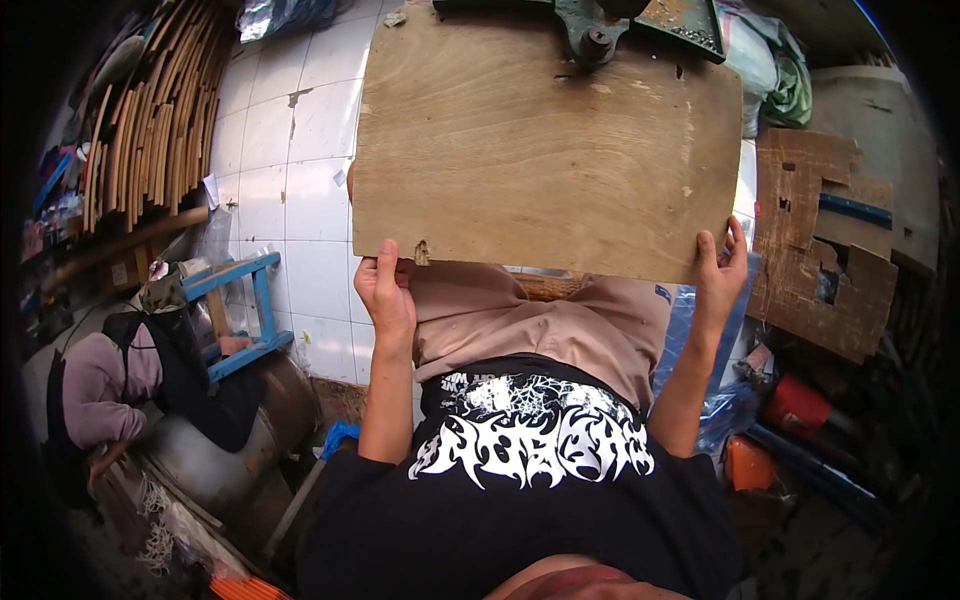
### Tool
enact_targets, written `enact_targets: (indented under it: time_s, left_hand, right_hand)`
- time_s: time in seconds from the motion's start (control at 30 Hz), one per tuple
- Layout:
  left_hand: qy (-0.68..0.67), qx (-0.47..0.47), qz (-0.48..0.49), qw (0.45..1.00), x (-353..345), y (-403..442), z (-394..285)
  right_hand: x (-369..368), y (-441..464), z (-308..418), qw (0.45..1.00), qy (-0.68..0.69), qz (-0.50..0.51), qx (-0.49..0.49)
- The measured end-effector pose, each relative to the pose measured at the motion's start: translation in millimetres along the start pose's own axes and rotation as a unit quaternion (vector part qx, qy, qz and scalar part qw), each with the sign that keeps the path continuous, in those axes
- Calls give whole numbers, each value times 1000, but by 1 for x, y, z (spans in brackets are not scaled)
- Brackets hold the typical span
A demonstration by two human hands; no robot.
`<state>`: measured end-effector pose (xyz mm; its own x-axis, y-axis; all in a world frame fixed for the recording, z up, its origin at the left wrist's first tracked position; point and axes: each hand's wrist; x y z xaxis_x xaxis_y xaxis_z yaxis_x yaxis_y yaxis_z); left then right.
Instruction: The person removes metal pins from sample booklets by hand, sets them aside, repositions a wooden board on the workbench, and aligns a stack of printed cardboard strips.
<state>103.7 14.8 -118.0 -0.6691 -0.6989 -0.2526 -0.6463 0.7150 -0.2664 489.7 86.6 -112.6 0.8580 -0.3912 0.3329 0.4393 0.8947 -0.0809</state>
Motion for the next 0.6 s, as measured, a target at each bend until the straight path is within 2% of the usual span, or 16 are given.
enact_targets:
  time_s: [0.2,0.27,0.6]
  left_hand:
    - [-3,-2,7,1000,9,3,4]
    - [1,8,40,999,24,8,13]
    - [6,9,44,999,21,6,10]
  right_hand:
    - [1,1,-5,1000,-6,-2,18]
    - [0,0,-3,1000,-3,-2,16]
    - [1,0,1,999,31,9,5]
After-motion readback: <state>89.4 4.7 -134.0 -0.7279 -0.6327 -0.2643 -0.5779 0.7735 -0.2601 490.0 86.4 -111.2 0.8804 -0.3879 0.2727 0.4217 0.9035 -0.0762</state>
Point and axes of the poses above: each hand's wrist, its own y-axis towards the middle knuckle, its own x-axis out of the back of the hand, z = x × y, and after that the axes turned 3 degrees about -x, right-handed
